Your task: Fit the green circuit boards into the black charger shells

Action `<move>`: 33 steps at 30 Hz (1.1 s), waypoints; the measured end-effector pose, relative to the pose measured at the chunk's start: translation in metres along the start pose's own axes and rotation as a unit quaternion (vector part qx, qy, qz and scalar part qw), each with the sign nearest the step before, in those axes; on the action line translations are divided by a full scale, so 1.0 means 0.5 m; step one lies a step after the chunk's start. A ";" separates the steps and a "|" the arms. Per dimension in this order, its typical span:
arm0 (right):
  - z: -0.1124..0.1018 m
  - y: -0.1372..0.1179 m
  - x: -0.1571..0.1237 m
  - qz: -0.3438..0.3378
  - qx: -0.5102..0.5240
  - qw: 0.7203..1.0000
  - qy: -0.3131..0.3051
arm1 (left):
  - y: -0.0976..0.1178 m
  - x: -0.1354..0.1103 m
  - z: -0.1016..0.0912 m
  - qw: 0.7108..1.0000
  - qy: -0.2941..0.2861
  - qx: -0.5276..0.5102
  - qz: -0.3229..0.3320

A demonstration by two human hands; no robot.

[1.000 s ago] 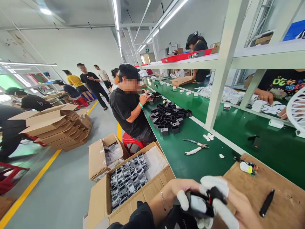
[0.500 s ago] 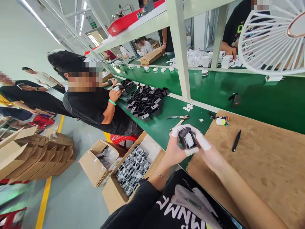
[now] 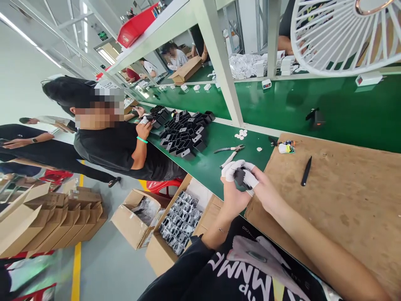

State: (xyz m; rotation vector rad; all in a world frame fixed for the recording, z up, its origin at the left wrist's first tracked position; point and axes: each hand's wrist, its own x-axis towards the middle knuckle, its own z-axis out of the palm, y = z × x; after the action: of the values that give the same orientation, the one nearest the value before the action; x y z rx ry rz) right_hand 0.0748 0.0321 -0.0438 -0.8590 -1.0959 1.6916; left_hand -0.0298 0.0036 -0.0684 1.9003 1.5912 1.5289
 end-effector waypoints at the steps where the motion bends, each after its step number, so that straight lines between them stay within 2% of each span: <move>1: -0.002 0.001 0.003 0.017 0.001 1.000 -0.009 | -0.005 -0.001 0.003 1.000 -0.001 -0.019 -0.016; 4: -0.008 0.003 0.007 0.047 0.020 0.996 -0.068 | -0.013 -0.004 0.007 0.993 0.010 -0.086 -0.074; 7: -0.007 0.005 0.003 -0.001 0.014 0.996 -0.089 | -0.014 -0.007 0.007 0.986 0.035 -0.117 -0.115; 10: -0.006 0.015 0.001 -0.025 -0.050 0.996 -0.066 | -0.014 -0.012 -0.002 0.993 0.024 -0.062 -0.100; 14: -0.013 0.038 0.010 -0.068 -0.163 0.983 -0.050 | -0.025 -0.015 -0.017 0.996 -0.006 0.080 -0.028; 17: -0.023 0.057 0.022 -0.078 -0.249 0.965 -0.030 | -0.045 -0.016 -0.010 0.993 -0.013 0.113 -0.043; 19: -0.030 0.066 0.027 -0.066 -0.304 0.950 -0.014 | -0.060 -0.019 0.002 0.993 -0.017 0.078 -0.087; 22: -0.033 0.072 0.029 -0.064 -0.323 0.944 -0.020 | -0.080 -0.027 0.016 0.990 -0.007 -0.001 -0.140; 27: -0.033 0.074 0.032 -0.081 -0.325 0.942 -0.025 | -0.090 -0.041 0.023 0.986 0.023 -0.019 -0.163; 30: -0.047 0.075 0.042 -0.081 -0.317 0.945 -0.022 | -0.084 -0.031 0.037 0.982 0.027 -0.036 -0.182; 33: -0.077 0.065 0.055 -0.081 -0.297 0.950 -0.045 | -0.081 -0.002 0.048 0.956 0.014 -0.173 -0.235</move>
State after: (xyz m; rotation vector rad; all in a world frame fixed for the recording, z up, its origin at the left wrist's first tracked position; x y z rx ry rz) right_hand 0.0894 0.0630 -0.0901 -1.0293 -1.7357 1.2810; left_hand -0.0343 0.0285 -0.1084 1.2129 1.5189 1.4994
